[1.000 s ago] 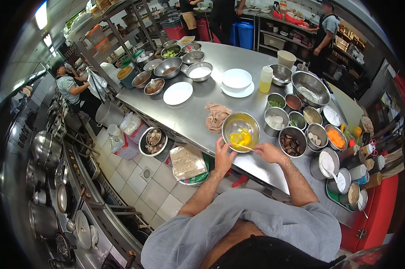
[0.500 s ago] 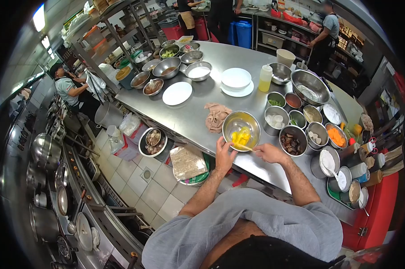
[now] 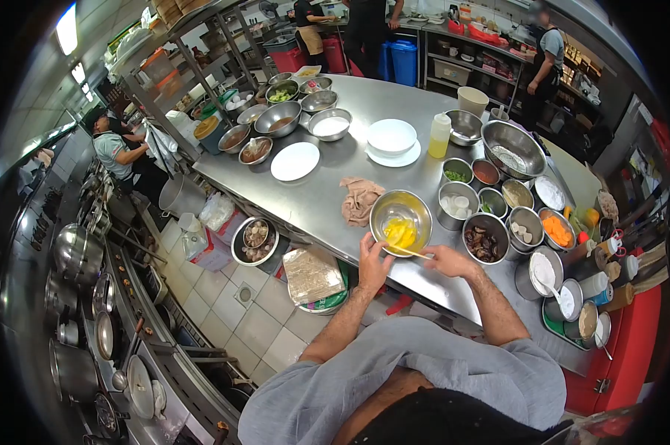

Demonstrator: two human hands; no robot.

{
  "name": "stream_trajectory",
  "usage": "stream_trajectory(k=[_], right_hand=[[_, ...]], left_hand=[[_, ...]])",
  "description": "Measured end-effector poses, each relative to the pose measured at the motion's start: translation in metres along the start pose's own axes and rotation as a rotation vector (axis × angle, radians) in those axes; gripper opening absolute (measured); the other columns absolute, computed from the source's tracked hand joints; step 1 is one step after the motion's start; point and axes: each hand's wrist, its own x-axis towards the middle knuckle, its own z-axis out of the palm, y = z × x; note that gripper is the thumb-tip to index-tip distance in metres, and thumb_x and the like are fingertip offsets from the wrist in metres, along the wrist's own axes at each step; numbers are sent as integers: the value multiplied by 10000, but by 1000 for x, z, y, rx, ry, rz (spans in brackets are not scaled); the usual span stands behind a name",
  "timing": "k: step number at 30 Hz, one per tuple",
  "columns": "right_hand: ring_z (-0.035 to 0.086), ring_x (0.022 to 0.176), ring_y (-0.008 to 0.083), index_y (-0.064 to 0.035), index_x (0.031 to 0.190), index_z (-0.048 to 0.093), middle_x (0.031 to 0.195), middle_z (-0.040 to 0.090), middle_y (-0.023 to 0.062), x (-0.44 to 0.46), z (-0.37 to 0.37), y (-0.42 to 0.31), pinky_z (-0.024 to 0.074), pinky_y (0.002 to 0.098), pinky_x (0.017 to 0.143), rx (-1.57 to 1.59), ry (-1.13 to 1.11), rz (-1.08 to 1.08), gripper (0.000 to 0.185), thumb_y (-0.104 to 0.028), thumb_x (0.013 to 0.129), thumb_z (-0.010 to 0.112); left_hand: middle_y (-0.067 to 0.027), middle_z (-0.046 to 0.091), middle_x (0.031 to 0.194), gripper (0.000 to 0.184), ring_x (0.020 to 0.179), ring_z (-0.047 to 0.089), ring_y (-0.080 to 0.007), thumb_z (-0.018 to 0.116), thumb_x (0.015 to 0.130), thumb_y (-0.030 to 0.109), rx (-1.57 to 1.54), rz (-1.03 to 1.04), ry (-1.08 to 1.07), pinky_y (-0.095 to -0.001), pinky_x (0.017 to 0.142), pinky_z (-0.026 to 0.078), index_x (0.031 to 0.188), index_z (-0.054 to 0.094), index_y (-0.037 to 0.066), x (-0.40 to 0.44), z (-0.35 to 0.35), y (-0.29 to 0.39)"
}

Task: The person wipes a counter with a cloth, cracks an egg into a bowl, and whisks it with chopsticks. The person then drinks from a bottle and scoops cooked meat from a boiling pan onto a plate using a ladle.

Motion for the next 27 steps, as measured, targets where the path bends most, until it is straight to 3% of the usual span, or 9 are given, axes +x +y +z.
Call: stream_trajectory(k=[2, 4, 8, 11, 12, 17, 19, 25, 27], right_hand=[[629, 796, 317, -38, 1098, 565, 891, 640, 195, 2, -6, -4, 489, 394, 721, 50, 109, 32, 320, -155, 802, 546], [623, 749, 319, -37, 1044, 575, 829, 637, 186, 0, -18, -25, 482, 404, 687, -39, 331, 227, 277, -96, 774, 550], [624, 772, 349, -44, 1016, 603, 786, 631, 204, 1, -7, -11, 478, 424, 703, -115, 160, -2, 240, -121, 806, 515], [623, 784, 347, -49, 1021, 614, 812, 636, 202, 1, -15, -21, 478, 422, 715, 197, 106, 180, 240, -130, 816, 518], [630, 755, 310, -32, 1028, 617, 830, 645, 193, -1, -17, -24, 482, 396, 706, -163, 279, 153, 247, -133, 817, 537], [641, 803, 305, -26, 1024, 625, 873, 644, 204, 1, -12, -16, 484, 397, 729, -16, 32, 87, 257, -167, 824, 546], [640, 785, 305, -38, 1042, 621, 887, 645, 199, 8, -12, -6, 486, 392, 728, -26, 269, 77, 263, -154, 816, 553], [641, 740, 277, -57, 1023, 636, 790, 643, 197, 0, -9, -16, 486, 412, 710, -18, 101, 66, 283, -178, 769, 607], [622, 664, 272, -55, 1030, 633, 739, 648, 146, 4, -14, -11, 488, 387, 651, -84, 310, 165, 292, -169, 761, 613]], left_hand=[[-167, 333, 1262, 362, 963, 543, -256, 734, 653, 14, 43, 43, 19, -336, 796, 483, 967, 558, 48, 1, 2, 1], [-171, 335, 1272, 338, 1059, 501, -316, 725, 673, 43, -41, -51, -17, -390, 881, 441, 970, 565, 36, -1, 2, 0], [-168, 334, 1272, 334, 1063, 501, -316, 723, 676, 42, -43, -31, -26, -390, 877, 443, 971, 565, 36, 2, 0, 1], [-166, 334, 1272, 333, 1053, 507, -314, 722, 679, 43, -12, -90, -43, -389, 869, 448, 971, 562, 37, 0, -1, 5], [-166, 332, 1273, 334, 1052, 509, -313, 720, 680, 42, -21, -77, -43, -387, 866, 449, 973, 560, 37, 1, -1, 6], [-170, 325, 1277, 341, 1060, 506, -320, 712, 683, 33, -20, -76, -41, -388, 869, 453, 984, 552, 46, 3, -2, 4], [-166, 333, 1267, 360, 1002, 526, -282, 719, 677, 31, 17, -35, -31, -363, 835, 465, 994, 551, 53, 2, 2, 1], [-173, 339, 1255, 365, 949, 544, -251, 723, 669, 22, 52, 43, 2, -336, 796, 477, 991, 553, 51, 2, 3, -2], [-174, 339, 1255, 360, 935, 545, -245, 718, 671, 17, 28, 23, 2, -337, 792, 476, 988, 552, 52, 2, 4, -5]])
